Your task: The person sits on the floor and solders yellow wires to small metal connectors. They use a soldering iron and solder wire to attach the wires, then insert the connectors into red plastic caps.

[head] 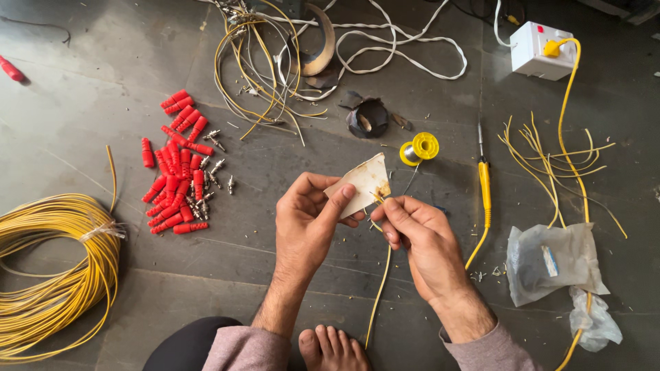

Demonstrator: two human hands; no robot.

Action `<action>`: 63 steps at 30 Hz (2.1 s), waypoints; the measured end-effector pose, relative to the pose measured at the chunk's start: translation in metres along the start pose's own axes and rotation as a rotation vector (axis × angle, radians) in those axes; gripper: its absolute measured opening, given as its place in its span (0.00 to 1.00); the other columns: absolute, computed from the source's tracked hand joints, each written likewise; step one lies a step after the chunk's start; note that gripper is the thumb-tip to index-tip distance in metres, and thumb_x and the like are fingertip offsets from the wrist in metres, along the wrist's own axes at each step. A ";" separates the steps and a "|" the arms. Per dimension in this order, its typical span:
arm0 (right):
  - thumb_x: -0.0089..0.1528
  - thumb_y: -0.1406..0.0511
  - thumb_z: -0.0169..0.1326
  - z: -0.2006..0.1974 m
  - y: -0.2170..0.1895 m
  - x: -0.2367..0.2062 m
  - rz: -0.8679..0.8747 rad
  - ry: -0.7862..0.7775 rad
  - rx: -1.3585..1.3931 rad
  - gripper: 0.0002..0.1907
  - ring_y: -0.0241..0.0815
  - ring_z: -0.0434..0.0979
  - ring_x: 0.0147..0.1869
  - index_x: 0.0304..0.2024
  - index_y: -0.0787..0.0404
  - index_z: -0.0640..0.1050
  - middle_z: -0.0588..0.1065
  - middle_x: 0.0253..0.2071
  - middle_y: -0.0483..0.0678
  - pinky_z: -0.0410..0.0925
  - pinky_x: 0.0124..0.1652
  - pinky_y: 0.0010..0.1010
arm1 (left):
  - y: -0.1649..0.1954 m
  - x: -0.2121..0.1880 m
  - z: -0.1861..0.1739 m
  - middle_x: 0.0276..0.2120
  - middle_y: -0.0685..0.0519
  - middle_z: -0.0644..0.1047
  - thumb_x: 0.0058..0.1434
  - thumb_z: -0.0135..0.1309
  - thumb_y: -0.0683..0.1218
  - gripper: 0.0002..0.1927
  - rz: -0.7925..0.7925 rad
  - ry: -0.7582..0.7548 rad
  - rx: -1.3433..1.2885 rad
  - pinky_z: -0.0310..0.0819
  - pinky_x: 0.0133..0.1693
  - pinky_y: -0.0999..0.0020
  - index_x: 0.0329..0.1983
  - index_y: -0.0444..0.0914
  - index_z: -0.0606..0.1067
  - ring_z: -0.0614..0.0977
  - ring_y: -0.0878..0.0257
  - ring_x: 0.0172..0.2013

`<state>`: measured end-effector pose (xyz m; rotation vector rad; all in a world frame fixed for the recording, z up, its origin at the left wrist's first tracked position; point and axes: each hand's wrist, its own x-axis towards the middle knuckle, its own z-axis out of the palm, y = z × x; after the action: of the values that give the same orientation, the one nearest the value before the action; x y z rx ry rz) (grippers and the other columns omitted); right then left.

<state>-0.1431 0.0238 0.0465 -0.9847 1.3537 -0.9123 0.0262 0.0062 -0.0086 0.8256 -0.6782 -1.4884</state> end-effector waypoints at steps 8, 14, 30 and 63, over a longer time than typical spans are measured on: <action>0.70 0.61 0.49 0.000 0.001 0.000 -0.001 0.010 0.021 0.17 0.29 0.62 0.30 0.36 0.68 0.80 0.68 0.25 0.40 0.57 0.32 0.22 | -0.002 0.000 0.000 0.38 0.42 0.84 0.65 0.58 0.42 0.11 0.011 -0.012 0.008 0.84 0.31 0.70 0.43 0.29 0.73 0.86 0.61 0.31; 0.70 0.61 0.50 -0.005 0.004 0.001 -0.026 0.035 0.029 0.17 0.29 0.62 0.30 0.36 0.68 0.80 0.67 0.25 0.40 0.57 0.32 0.22 | -0.005 0.001 0.000 0.38 0.42 0.84 0.65 0.58 0.42 0.11 0.015 -0.017 0.010 0.84 0.32 0.70 0.44 0.29 0.73 0.86 0.61 0.31; 0.67 0.67 0.57 -0.005 -0.020 -0.033 -0.531 0.157 -0.484 0.09 0.30 0.73 0.34 0.43 0.68 0.82 0.74 0.31 0.43 0.66 0.35 0.20 | -0.004 0.003 -0.001 0.36 0.43 0.84 0.65 0.59 0.43 0.11 0.020 0.022 -0.008 0.83 0.31 0.70 0.43 0.30 0.73 0.86 0.62 0.30; 0.63 0.71 0.59 -0.011 -0.020 -0.047 -0.399 0.056 0.012 0.13 0.48 0.85 0.38 0.48 0.71 0.74 0.82 0.35 0.56 0.79 0.42 0.37 | -0.004 0.003 -0.004 0.36 0.42 0.84 0.65 0.59 0.42 0.12 -0.009 -0.007 -0.089 0.83 0.31 0.69 0.44 0.28 0.74 0.86 0.60 0.30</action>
<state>-0.1545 0.0611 0.0819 -1.2540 1.2156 -1.2513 0.0271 0.0040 -0.0138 0.7560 -0.6094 -1.5193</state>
